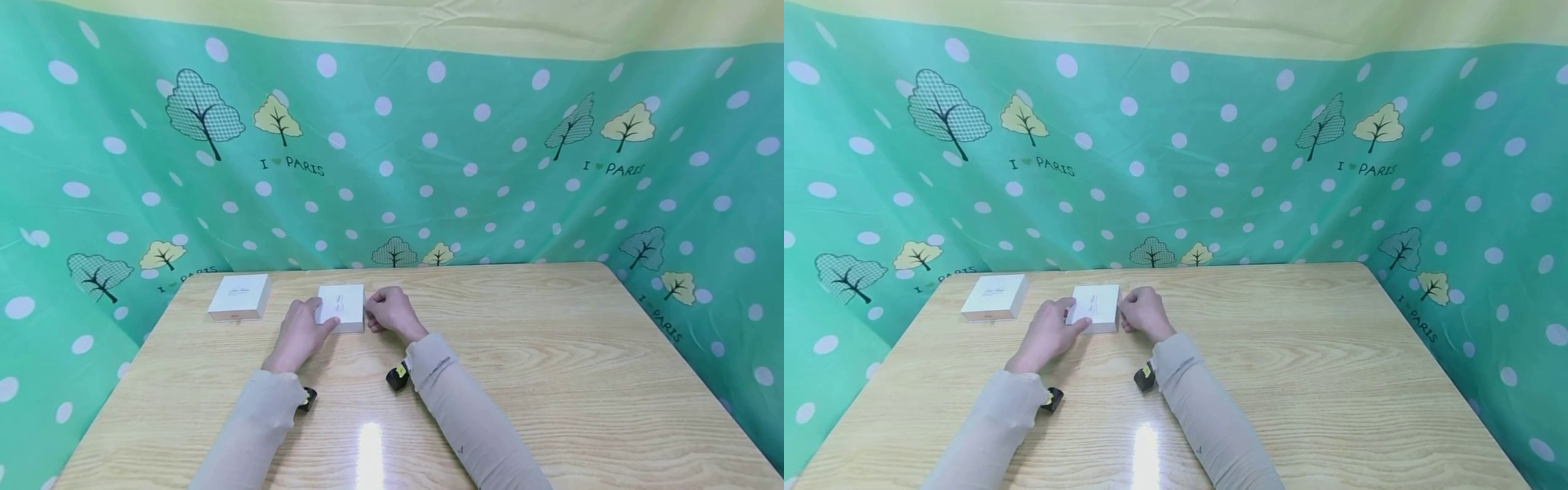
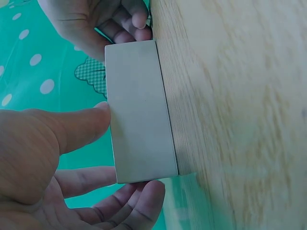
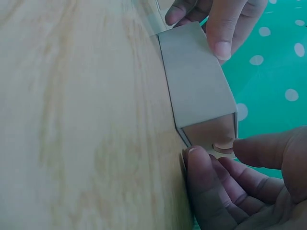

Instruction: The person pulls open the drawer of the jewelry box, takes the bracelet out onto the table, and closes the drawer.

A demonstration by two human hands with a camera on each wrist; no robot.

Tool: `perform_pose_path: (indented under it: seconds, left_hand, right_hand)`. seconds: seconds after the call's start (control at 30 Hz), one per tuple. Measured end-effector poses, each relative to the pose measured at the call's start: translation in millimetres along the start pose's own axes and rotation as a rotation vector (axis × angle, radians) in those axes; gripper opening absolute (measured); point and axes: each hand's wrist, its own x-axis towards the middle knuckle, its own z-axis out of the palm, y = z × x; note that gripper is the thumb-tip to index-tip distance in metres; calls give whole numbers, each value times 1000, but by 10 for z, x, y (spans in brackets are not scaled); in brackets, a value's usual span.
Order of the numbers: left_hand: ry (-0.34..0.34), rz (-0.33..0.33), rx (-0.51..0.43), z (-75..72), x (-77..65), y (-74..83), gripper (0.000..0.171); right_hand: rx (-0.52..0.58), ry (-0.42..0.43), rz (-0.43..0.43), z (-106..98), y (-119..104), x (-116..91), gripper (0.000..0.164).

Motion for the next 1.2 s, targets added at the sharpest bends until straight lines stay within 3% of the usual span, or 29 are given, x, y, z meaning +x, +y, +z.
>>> perform_pose_path:
  seconds: [0.73, 1.2]
  left_hand:
    - [13, 22, -2, 18, -10, -3, 63]
    - [1, 3, 4, 26, 14, -11, 64]
  right_hand:
    - [19, -27, -25, 23, 28, 34, 18]
    - [-37, -5, -29, 22, 37, 25, 16]
